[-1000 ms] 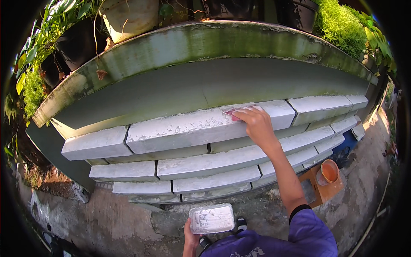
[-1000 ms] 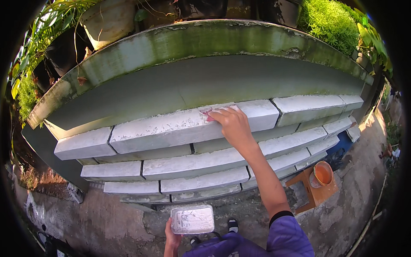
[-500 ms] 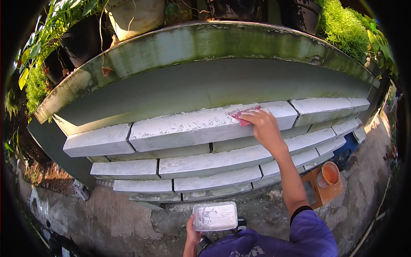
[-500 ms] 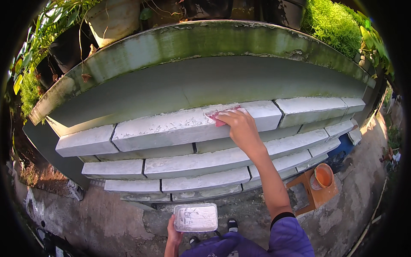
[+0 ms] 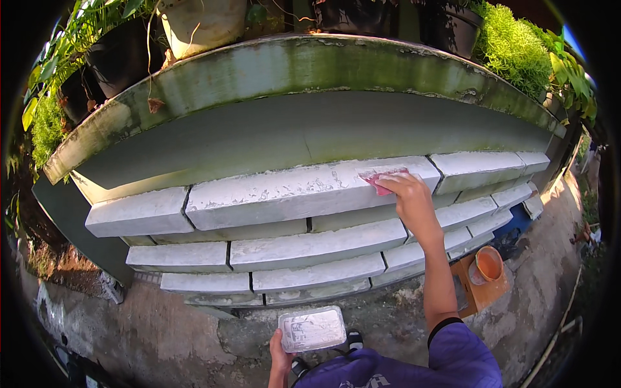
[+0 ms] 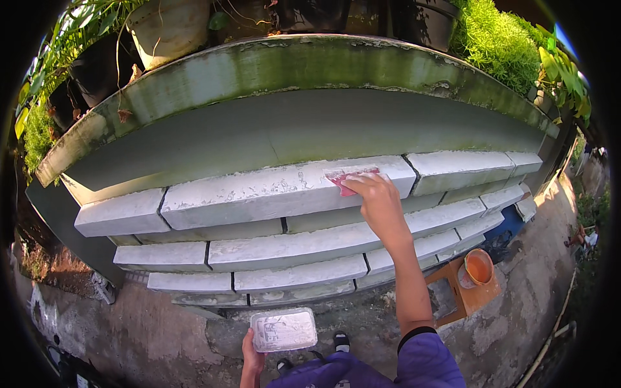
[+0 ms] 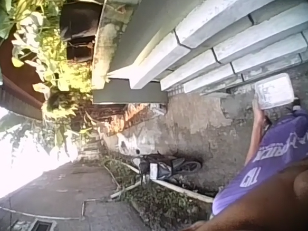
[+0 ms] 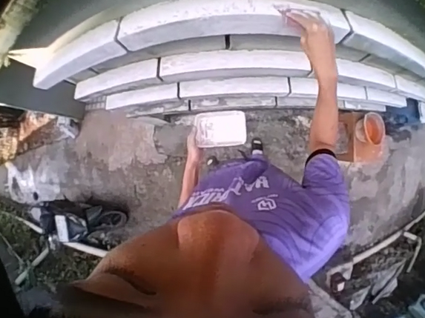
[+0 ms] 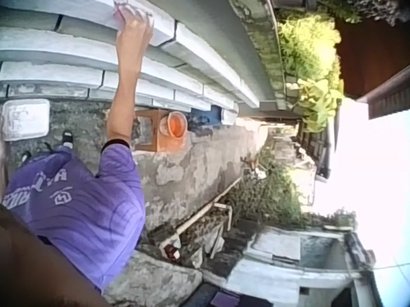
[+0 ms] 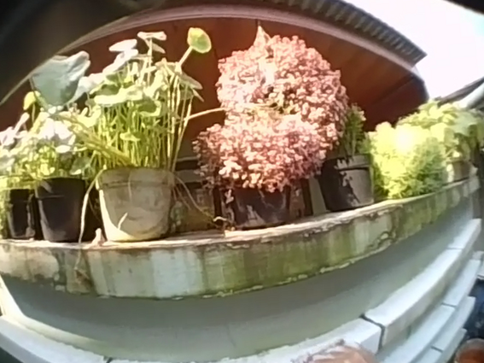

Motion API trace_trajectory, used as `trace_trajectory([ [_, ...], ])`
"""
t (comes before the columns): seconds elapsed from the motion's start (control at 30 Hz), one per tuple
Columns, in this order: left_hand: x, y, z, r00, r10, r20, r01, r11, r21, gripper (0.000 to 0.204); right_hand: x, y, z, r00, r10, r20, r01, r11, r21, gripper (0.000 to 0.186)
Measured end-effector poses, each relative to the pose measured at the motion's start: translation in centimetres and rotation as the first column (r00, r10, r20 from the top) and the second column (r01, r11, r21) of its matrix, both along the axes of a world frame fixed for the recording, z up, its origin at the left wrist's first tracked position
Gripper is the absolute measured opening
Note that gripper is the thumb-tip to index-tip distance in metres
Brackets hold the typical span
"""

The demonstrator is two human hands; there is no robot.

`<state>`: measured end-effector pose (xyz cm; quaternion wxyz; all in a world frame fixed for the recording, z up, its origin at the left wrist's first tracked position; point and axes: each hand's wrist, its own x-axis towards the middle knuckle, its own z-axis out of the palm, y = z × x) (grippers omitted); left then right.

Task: Patching or applying putty/compound to a textured wall using a scraper.

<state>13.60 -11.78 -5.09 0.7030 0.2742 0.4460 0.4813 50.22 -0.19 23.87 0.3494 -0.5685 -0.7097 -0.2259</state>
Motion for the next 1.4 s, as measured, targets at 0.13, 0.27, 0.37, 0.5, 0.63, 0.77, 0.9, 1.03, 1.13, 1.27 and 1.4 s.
trace_trajectory([
  [0.13, 0.0, -0.2, -0.2, 1.000, 0.011, -0.012, -0.012, 1.000, -0.015, 0.047, 0.3, -3.3, 2.6, 0.998, 0.002, -0.062, -0.008, 0.995, -0.096, 0.042],
  [0.27, 0.5, -0.3, -0.6, 0.992, 0.010, 0.128, -0.007, 1.000, -0.017, 0.048, 1.3, -0.8, 2.3, 0.998, -0.047, -0.037, 0.049, 0.996, 0.074, 0.041],
  [0.37, 0.9, -0.1, -0.2, 0.986, -0.065, 0.151, 0.063, 0.998, 0.021, 0.049, 2.4, 0.5, 0.5, 0.999, 0.002, 0.047, -0.004, 0.999, 0.040, 0.041],
  [0.5, 1.7, -0.7, 2.1, 0.995, -0.024, 0.092, 0.020, 0.999, 0.043, 0.055, -0.7, -3.5, 0.5, 0.996, 0.084, 0.010, -0.085, 0.995, 0.054, 0.042],
  [0.63, 3.5, 0.3, 4.4, 0.997, 0.014, 0.074, -0.023, 0.992, 0.120, 0.048, -2.8, -7.0, -0.9, 0.954, 0.253, -0.164, -0.257, 0.967, -0.002, 0.038],
  [0.77, 5.4, 1.8, 6.0, 0.997, 0.000, -0.074, 0.013, 0.984, 0.180, 0.045, -4.3, -8.1, -5.0, 0.754, 0.262, -0.602, -0.419, 0.898, -0.134, 0.033],
  [0.9, 7.5, 3.0, 5.8, 0.979, 0.074, -0.188, -0.010, 0.947, 0.320, 0.047, -4.4, -7.8, -8.0, 0.751, 0.299, -0.588, -0.520, 0.817, -0.250, 0.036],
  [1.03, 9.1, 3.0, 6.0, 0.992, 0.063, -0.110, -0.026, 0.951, 0.307, 0.048, -4.5, -7.6, -9.7, 0.781, 0.415, -0.467, -0.580, 0.760, -0.294, 0.040],
  [1.13, 10.1, 2.5, 5.8, 0.993, 0.072, -0.097, -0.037, 0.945, 0.326, 0.049, -5.2, -7.8, -10.9, 0.802, 0.415, -0.429, -0.557, 0.780, -0.286, 0.038],
  [1.27, 11.3, 2.1, 5.7, 0.991, 0.108, -0.077, -0.077, 0.941, 0.330, 0.046, -5.3, -7.1, -13.0, 0.826, 0.344, -0.446, -0.497, 0.819, -0.288, 0.030],
  [1.4, 12.0, 1.7, 6.2, 0.985, 0.096, -0.141, -0.037, 0.927, 0.373, 0.046, -4.7, -6.6, -14.1, 0.784, 0.406, -0.469, -0.548, 0.808, -0.217, 0.029],
])
